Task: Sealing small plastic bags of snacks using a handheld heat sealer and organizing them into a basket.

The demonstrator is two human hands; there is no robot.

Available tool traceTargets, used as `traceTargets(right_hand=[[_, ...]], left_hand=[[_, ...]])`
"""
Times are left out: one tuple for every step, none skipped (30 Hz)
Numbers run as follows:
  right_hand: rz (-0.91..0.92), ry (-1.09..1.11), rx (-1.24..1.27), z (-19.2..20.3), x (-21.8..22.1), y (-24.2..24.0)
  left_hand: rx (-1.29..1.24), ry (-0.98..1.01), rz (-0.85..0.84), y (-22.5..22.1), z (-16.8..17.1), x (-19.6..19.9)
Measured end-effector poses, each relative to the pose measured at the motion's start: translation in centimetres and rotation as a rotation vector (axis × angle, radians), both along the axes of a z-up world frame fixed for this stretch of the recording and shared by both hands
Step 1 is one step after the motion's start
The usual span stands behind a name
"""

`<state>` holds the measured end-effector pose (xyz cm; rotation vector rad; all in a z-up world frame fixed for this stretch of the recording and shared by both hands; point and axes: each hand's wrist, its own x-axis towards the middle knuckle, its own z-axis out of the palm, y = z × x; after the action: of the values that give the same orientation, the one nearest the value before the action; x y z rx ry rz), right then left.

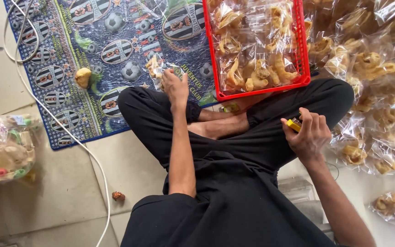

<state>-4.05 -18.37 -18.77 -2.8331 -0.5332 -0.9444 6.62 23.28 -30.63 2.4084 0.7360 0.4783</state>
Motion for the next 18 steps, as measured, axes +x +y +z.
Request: traceTargets(right_hand=[[-0.001,0.003,0.014,0.0,-0.1,0.0],[-0.003,0.000,0.030,0.0,0.0,0.1],[-0.003,-0.003,0.033,0.1,0.1,0.1],[0.007,-0.008,0.022,0.1,0.1,0.1],[0.016,-0.013,0.012,0.2,0.1,0.1],[0.016,-0.016,0.012,0.4,0.1,0.1],[0.013,-0.014,0.006,0.5,0.2,0.2],[0.012,-0.010,-0.001,0.7,0.1,0.3],[0.014,-0.011,-0.001,0.7,0.0,0.3],[0.014,-0.009,-0.004,0.7,0.1,0.3],[0.014,-0.007,-0.008,0.7,0.1,0.3],[0.008,-0.008,-0.008,0.7,0.1,0.3],[0.010,-0.006,-0.002,0.6,0.2,0.3],[0.010,-0.004,0.004,0.6,0.2,0.3],[0.002,-0.007,0.003,0.6,0.2,0.2],[0.005,-0.004,0.007,0.6,0.2,0.2],[0.008,0.000,0.012,0.6,0.2,0.2],[0.001,-0.004,0.009,0.6,0.2,0.3]], left_hand=[[0.081,0.124,-0.016,-0.2,-0.5,-0.1],[0.164,0.244,-0.032,-0.3,-0.8,0.1],[0.167,0.240,-0.031,-0.6,0.5,0.0],[0.205,0.237,-0.011,-1.0,1.7,-0.2],[0.242,0.233,0.010,-1.4,3.0,-0.4],[0.243,0.229,0.010,-1.2,2.1,0.1],[0.303,0.136,0.036,-0.9,1.3,0.5],[0.362,0.045,0.063,-0.7,0.4,0.8],[0.362,0.044,0.065,-0.5,0.7,0.7],[0.261,-0.052,0.059,-0.4,1.0,0.9],[0.161,-0.147,0.053,-0.4,1.4,1.1],[0.160,-0.149,0.047,-1.2,4.2,0.5],[-0.095,-0.282,0.038,-2.0,7.1,-0.2],[-0.353,-0.413,0.025,-2.9,9.9,-0.8],[-0.355,-0.414,0.017,-3.0,10.9,-1.0],[-0.515,-0.504,-0.075,-3.2,11.9,-1.2],[-0.676,-0.592,-0.168,-3.4,12.9,-1.5],[-0.681,-0.593,-0.176,-4.0,13.5,-1.7]])
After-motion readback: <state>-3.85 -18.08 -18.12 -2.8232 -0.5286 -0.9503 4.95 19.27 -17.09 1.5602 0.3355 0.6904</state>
